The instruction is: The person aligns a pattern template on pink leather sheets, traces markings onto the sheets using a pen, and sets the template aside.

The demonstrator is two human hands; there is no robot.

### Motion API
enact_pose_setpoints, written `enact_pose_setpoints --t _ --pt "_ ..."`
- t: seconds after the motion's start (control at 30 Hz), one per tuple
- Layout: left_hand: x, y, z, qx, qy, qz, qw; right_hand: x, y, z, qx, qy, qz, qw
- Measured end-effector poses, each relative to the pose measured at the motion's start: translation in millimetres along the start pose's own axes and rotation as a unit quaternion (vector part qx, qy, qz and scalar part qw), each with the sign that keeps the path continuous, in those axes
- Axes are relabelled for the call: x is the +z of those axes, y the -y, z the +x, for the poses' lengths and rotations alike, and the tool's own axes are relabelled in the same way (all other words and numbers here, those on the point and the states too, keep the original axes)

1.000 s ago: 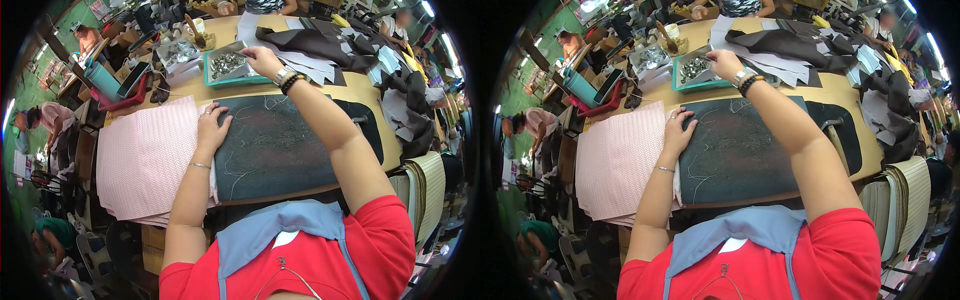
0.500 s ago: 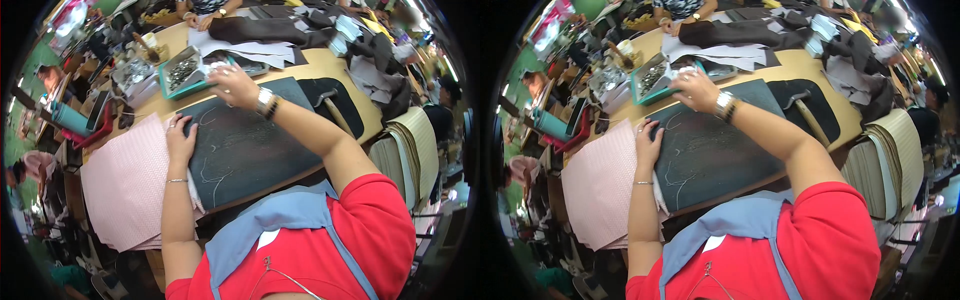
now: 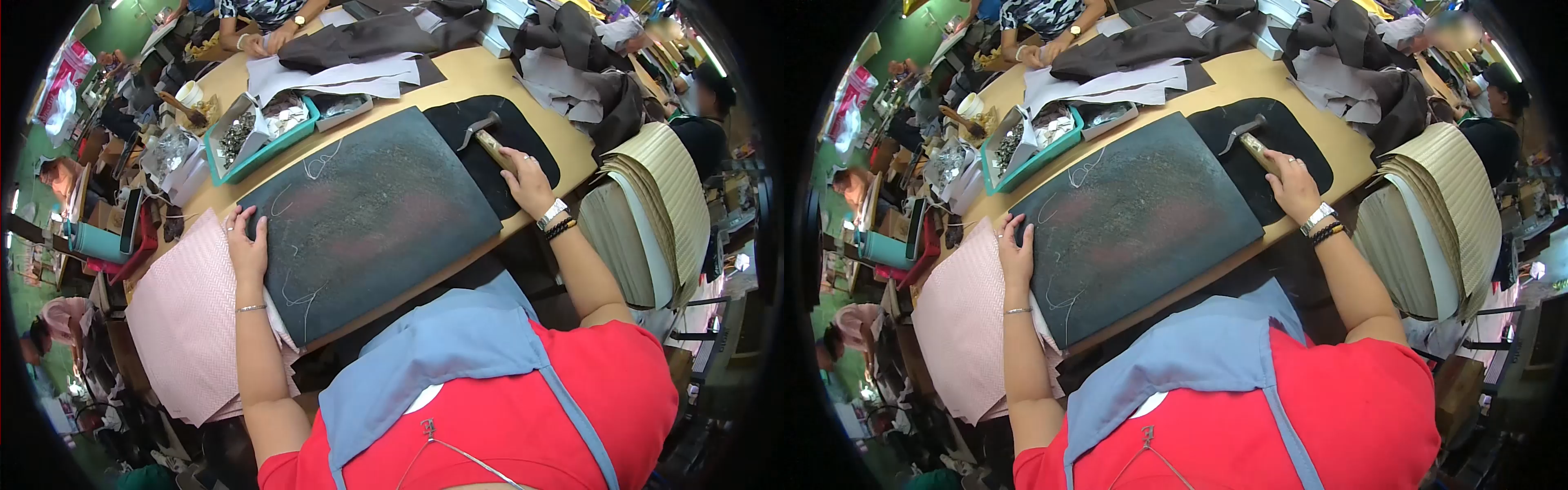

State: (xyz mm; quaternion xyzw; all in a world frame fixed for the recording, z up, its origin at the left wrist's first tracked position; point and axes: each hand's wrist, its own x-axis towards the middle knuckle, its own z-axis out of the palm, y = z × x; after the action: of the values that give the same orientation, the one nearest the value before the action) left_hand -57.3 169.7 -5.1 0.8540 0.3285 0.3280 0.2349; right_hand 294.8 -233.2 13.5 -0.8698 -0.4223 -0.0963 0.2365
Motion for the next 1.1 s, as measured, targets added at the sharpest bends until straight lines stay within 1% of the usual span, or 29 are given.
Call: enact_pose_setpoints --t 0.1,0.13,0.17,0.23,0.27,0.3,0.33,0.37,0.43,0.47,0.5,0.6,0.63,0.7,0.8,0.9,0.97,1.0,1.1 --pt "1 9 -1 0.026 -0.001 0.018 1.0 -4 -5 7 -0.02 -0.006 -0.002 1.0" --pt "-2 7 -3 0.042 0.013 0.067 0.997 -5 -5 9 -0.031 -0.018 0.005 0.999" --pt "-4 5 -5 0.039 0.031 0.083 0.995 0 -12 10 -0.032 -0.02 -0.003 0.999" --pt "-14 -10 -11 0.024 0.066 0.111 0.991 7 -19 13 0.017 -0.011 -0.029 0.999" --pt "-23 -21 -15 0.012 0.078 0.179 0.981 10 -19 14 0.013 -0.027 -0.058 0.998" --pt "-39 -43 -18 -0.002 0.091 0.247 0.965 8 -12 15 0.009 -0.044 -0.086 0.995" --pt "-50 -55 -24 -0.018 0.104 0.314 0.944 4 -1 17 0.003 -0.043 -0.067 0.997" --pt "-57 -57 -32 -0.064 0.095 0.353 0.929 1 7 21 -0.03 -0.042 -0.017 0.999" --pt "-73 -55 -47 -0.154 0.075 0.425 0.889 -1 30 23 -0.08 -0.04 0.04 0.995" --pt "-81 -44 -56 -0.207 0.094 0.425 0.876 -1 42 26 -0.098 -0.031 0.077 0.992" --pt "-86 -35 -65 -0.205 0.086 0.43 0.875 1 52 28 -0.123 -0.019 0.126 0.984" --pt "-91 -10 -85 -0.174 0.071 0.443 0.877 2 94 31 -0.145 0.014 0.198 0.969" --pt "-94 -12 -86 -0.176 0.064 0.435 0.881 3 107 32 -0.172 0.018 0.197 0.965" --pt "-95 -17 -84 -0.175 0.051 0.416 0.891 7 133 31 -0.193 0.049 0.263 0.944" --pt "-101 -13 -81 -0.149 0.007 0.374 0.915 22 161 29 -0.241 0.088 0.301 0.918" --pt "-111 -35 -75 -0.195 -0.016 0.352 0.915 37 183 22 -0.258 0.113 0.355 0.891" --pt "-125 -22 -68 -0.238 -0.052 0.323 0.915 33 198 16 -0.221 0.17 0.397 0.874" --pt "-129 -17 -63 -0.258 -0.065 0.307 0.914 37 201 15 -0.213 0.212 0.425 0.854" --pt "-137 -52 -47 -0.234 -0.097 0.139 0.957 33 219 10 -0.12 0.317 0.53 0.777"
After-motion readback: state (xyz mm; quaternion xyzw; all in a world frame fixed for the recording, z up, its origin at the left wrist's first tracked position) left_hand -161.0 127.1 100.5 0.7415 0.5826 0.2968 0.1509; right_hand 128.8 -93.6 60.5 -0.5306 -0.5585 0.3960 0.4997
